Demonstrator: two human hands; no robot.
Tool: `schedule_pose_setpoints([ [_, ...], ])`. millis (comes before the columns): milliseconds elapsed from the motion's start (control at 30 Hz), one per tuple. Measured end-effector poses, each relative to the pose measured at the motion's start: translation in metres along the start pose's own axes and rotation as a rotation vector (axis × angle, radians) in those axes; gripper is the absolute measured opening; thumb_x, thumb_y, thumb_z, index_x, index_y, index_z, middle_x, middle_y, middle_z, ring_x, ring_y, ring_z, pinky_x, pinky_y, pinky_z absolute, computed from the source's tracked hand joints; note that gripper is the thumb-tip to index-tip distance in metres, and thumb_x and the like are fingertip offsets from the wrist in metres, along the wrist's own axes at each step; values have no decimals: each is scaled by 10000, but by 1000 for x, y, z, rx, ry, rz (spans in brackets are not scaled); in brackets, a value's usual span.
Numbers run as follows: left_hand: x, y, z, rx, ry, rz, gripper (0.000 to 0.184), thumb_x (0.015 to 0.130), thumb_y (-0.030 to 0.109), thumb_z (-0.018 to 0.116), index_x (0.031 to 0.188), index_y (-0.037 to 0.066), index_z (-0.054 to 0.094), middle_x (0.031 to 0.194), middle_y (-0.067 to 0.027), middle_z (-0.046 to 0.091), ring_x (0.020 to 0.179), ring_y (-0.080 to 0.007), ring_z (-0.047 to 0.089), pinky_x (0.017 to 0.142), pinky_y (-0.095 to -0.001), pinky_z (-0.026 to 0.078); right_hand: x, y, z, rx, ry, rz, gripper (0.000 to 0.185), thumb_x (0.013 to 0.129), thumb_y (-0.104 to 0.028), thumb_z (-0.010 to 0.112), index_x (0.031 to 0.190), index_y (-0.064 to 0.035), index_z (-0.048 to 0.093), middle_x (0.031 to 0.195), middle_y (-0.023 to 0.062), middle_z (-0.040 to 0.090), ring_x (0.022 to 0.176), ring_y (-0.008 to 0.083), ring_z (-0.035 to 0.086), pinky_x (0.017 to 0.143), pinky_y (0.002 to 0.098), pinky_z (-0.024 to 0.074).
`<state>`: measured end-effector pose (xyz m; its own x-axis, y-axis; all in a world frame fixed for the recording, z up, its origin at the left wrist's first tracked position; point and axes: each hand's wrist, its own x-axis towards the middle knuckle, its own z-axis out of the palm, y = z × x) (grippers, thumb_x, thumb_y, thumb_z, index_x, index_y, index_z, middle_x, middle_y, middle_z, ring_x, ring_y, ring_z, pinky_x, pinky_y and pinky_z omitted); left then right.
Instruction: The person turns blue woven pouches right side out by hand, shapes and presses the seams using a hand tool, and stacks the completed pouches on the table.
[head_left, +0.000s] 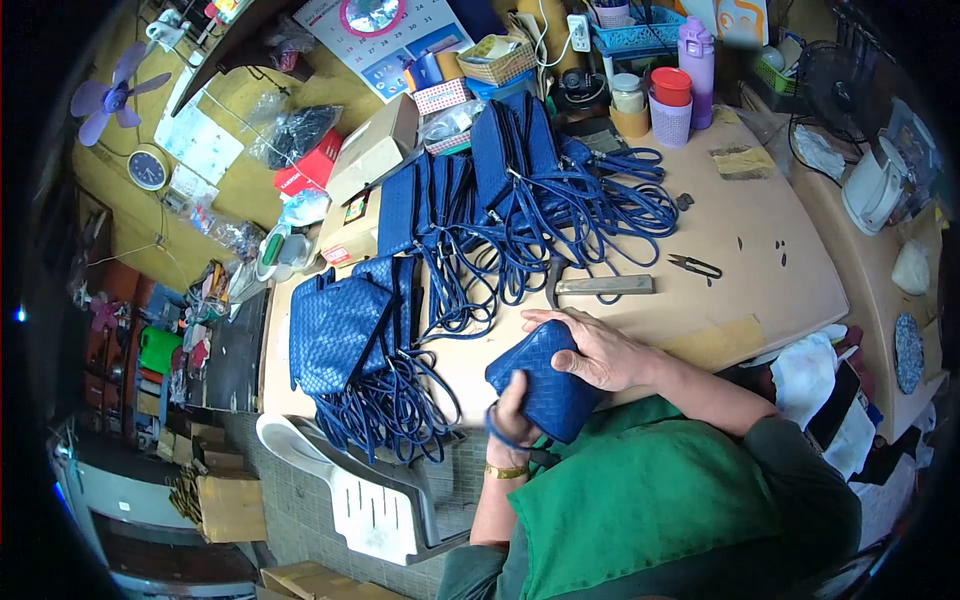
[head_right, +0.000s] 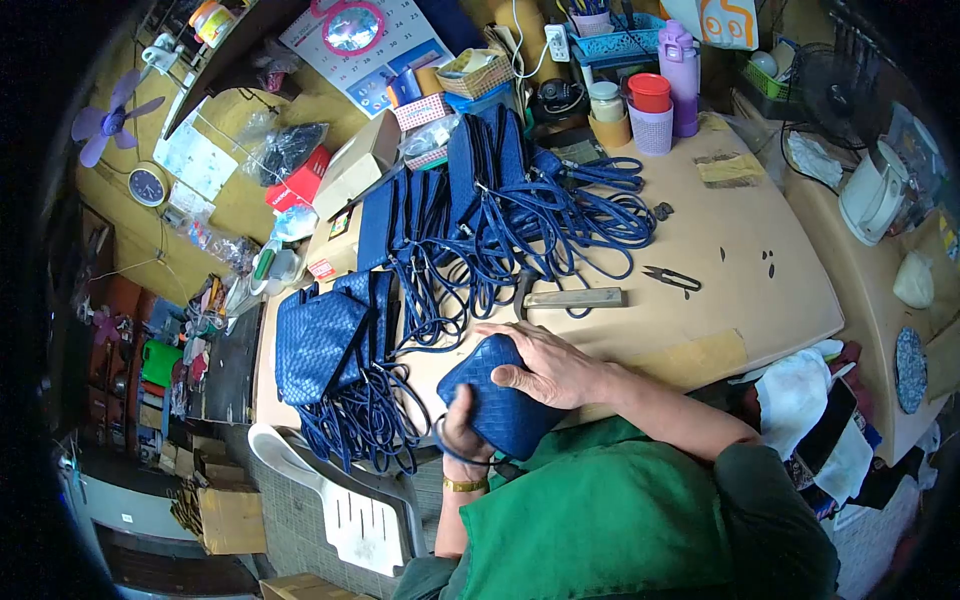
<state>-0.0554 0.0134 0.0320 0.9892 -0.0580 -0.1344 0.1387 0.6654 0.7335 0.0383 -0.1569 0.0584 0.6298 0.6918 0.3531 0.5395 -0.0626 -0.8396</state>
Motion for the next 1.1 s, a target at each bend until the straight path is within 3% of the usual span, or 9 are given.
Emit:
schedule_pose_setpoints([
  [133,2,-14,7,285,-25,27,524,926,267,582,1351,-3,437,1237,-135,578,1109,-258,594,944,-366,482,0,-2,-2,-28,88,-19,913,871,-702,432,1421,16,303,1381,224,438,1330,351,379,1108,431,275],
  [267,-10,8,22,1431,-454,19,481,821,203,723,1209,-12,538,1021,-179,623,1010,-220,603,871,-352,483,1,-8,-3,245,131,35,735,892,-475,606,1372,30,371,1370,186,467,1308,270,417,1098,401,307],
  [400,16,-11,-93,1002,-910,84,882,698,300,819,1378,-55,385,1316,-157,522,1233,-241,490,1053,-366,373,-3,5,-1,467,66,8,517,904,-291,517,1298,40,473,1295,145,538,1276,226,445,1098,368,300],
  [433,4,-6,-41,173,-623,-170,885,767,271,773,1434,-57,292,1400,-133,450,1277,-259,455,1103,-391,326,-5,4,0,502,73,25,509,905,-282,506,1301,36,472,1303,143,533,1278,227,444,1099,369,300],
  [467,-1,-26,-54,5,-75,-227,743,826,213,732,1408,-34,343,1358,-143,493,1250,-283,480,1087,-422,350,-6,3,0,536,81,42,501,907,-273,495,1304,32,472,1311,141,528,1279,229,442,1100,370,301],
  [533,-5,-19,-8,-214,-10,-38,580,866,163,691,1347,-17,422,1278,-123,557,1168,-256,549,1026,-419,426,-4,-12,-2,341,38,42,514,904,-241,474,1338,34,441,1343,149,510,1292,246,432,1116,376,284],
  [700,1,-18,27,-112,155,46,452,861,141,693,1248,-6,511,1138,-122,621,1017,-237,626,909,-382,513,11,31,6,743,83,-125,703,976,-589,321,1220,32,542,1261,158,559,1216,232,496,1051,383,360],
  [800,4,-24,33,-102,98,92,425,869,111,674,1242,-12,513,1123,-127,627,999,-236,634,900,-373,518,23,47,19,642,280,66,508,1030,-372,383,699,-36,572,725,58,588,740,144,560,723,291,460],
  [1100,1,-29,11,273,25,131,362,874,119,681,1200,11,566,1090,-86,638,970,-192,618,877,-340,500,39,50,35,760,335,58,455,1016,-286,439,616,-72,466,590,-16,464,554,72,410,542,257,365],
])
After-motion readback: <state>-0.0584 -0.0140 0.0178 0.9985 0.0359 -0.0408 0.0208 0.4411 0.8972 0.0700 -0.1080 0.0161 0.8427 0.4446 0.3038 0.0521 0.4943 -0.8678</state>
